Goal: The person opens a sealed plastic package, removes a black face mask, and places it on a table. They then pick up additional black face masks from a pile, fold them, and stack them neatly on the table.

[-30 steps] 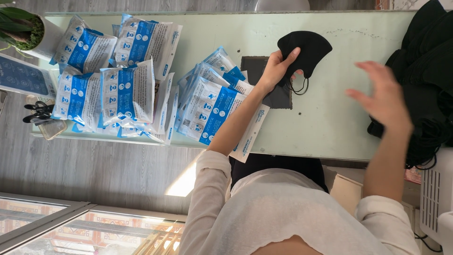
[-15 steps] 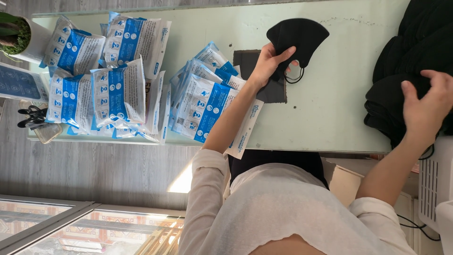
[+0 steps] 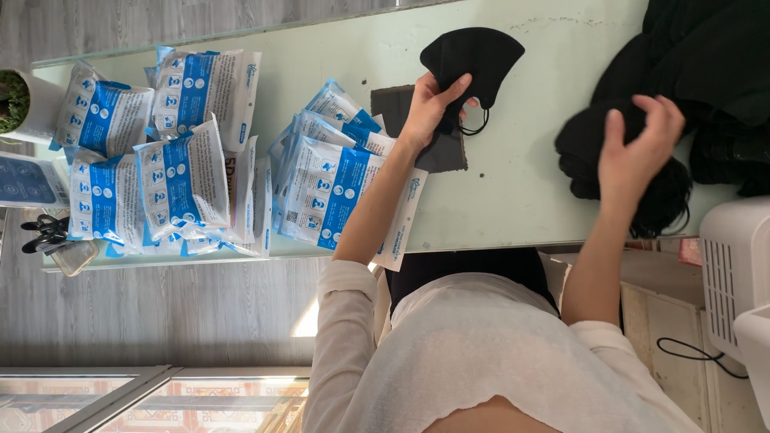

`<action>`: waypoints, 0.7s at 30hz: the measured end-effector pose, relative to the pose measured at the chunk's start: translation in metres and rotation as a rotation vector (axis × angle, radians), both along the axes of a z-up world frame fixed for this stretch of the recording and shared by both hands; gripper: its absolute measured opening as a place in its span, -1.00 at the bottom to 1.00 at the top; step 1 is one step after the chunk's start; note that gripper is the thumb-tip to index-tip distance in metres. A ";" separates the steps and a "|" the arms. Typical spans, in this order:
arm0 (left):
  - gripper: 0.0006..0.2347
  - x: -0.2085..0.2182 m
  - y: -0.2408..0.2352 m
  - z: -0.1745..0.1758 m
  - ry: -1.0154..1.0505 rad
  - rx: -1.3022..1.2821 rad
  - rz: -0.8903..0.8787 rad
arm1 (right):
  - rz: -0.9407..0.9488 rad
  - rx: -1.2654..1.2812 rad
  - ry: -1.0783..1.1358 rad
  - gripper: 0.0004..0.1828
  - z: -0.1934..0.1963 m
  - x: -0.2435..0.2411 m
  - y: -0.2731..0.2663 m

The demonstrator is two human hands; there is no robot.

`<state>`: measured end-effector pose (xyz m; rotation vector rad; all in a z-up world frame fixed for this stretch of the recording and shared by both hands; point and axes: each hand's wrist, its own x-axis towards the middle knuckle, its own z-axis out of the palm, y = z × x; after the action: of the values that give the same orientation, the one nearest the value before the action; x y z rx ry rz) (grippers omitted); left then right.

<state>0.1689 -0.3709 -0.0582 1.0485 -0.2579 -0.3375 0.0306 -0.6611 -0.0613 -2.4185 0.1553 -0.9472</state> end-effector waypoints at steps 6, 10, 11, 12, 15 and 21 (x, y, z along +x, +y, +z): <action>-0.80 0.002 0.000 -0.007 -0.012 -0.012 0.001 | 0.056 0.081 0.047 -0.82 0.007 0.031 0.031; -0.79 0.001 -0.002 -0.009 -0.015 -0.005 0.012 | 0.084 0.094 0.084 -0.84 0.007 0.043 0.039; -0.80 0.001 -0.002 -0.009 -0.038 -0.005 0.013 | 0.108 0.108 0.165 -0.81 0.009 0.043 0.038; -0.81 0.002 0.000 -0.009 -0.064 -0.003 0.019 | 0.138 0.121 0.241 -0.77 0.011 0.046 0.038; -0.82 0.000 0.002 -0.005 -0.020 -0.026 0.026 | 0.253 0.037 0.541 -0.44 0.024 0.055 0.012; -0.79 0.001 0.002 -0.008 -0.010 -0.029 0.025 | 0.333 -0.094 1.002 -0.30 0.075 0.070 0.004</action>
<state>0.1703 -0.3687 -0.0662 1.0247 -0.2581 -0.3056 0.1006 -0.6570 0.0134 -2.6629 0.0528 0.4570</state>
